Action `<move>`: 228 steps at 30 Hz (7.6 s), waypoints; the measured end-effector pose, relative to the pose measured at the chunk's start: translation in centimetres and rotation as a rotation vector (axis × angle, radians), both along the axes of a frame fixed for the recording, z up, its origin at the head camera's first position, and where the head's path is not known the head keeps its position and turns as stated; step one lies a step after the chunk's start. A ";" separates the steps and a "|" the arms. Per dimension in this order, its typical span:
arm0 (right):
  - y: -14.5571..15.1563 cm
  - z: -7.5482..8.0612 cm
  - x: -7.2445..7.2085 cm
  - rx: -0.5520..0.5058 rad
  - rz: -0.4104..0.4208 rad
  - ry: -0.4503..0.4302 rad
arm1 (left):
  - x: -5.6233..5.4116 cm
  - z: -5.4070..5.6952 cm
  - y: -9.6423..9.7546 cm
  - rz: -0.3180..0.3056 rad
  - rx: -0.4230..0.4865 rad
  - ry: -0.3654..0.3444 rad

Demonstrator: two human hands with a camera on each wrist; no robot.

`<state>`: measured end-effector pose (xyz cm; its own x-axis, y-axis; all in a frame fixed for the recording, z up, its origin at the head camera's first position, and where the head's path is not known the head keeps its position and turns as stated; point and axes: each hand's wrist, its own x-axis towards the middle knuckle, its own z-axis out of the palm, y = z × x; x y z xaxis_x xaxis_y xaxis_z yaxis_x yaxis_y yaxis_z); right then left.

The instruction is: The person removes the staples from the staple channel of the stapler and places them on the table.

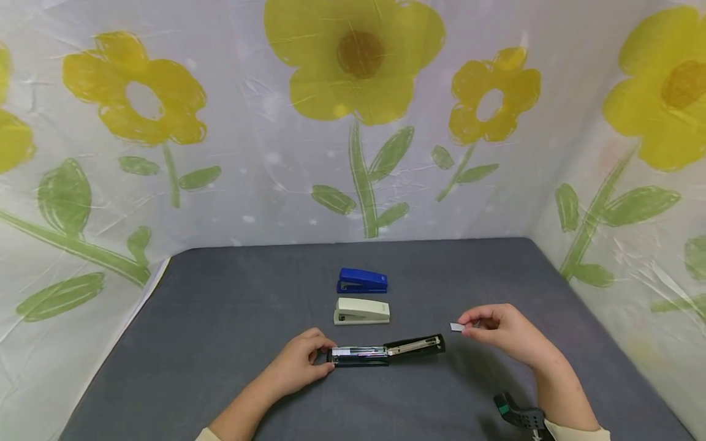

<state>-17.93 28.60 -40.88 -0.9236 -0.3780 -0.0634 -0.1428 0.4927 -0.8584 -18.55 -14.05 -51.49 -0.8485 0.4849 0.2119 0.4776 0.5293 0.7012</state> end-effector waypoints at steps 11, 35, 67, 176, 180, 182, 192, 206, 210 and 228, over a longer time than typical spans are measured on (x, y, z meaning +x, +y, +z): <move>1.1 -1.6 0.0 0.017 0.003 0.024 | -0.2 -0.1 -0.2 0.020 -0.013 0.006; 0.6 -7.0 -0.1 0.119 -0.042 0.040 | 0.0 0.1 0.0 0.006 -0.014 -0.025; 0.1 -4.4 0.8 0.210 -0.137 0.199 | -0.1 -0.4 -0.2 0.012 -0.018 -0.038; -20.6 -4.5 0.3 0.238 0.022 0.201 | -0.2 -0.4 -0.2 0.009 0.000 -0.023; -20.8 -5.1 0.1 0.245 0.001 0.287 | -0.2 -0.4 -0.2 0.006 0.000 -0.018; -20.8 -5.4 0.0 0.234 -0.005 0.307 | -0.1 -0.4 -0.2 0.006 -0.002 -0.016; -21.0 -6.0 -0.5 0.151 0.054 0.269 | 0.1 -0.3 -0.1 0.000 0.010 0.006; -20.5 -5.0 -0.6 0.116 0.063 0.171 | 0.1 -0.2 -0.2 -0.010 0.024 0.011; -20.3 -4.7 -0.5 0.131 0.051 0.174 | 0.1 -0.1 -0.2 -0.005 0.030 0.014; -18.3 -2.4 0.4 0.126 0.018 0.170 | 0.2 -0.2 -0.1 0.030 -0.011 -0.024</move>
<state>-17.53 10.31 -43.28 -0.9182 -0.3935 0.0447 -0.2899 0.5908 -0.7530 -18.36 -14.14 -51.73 -0.8675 0.4615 0.1858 0.4444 0.5508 0.7065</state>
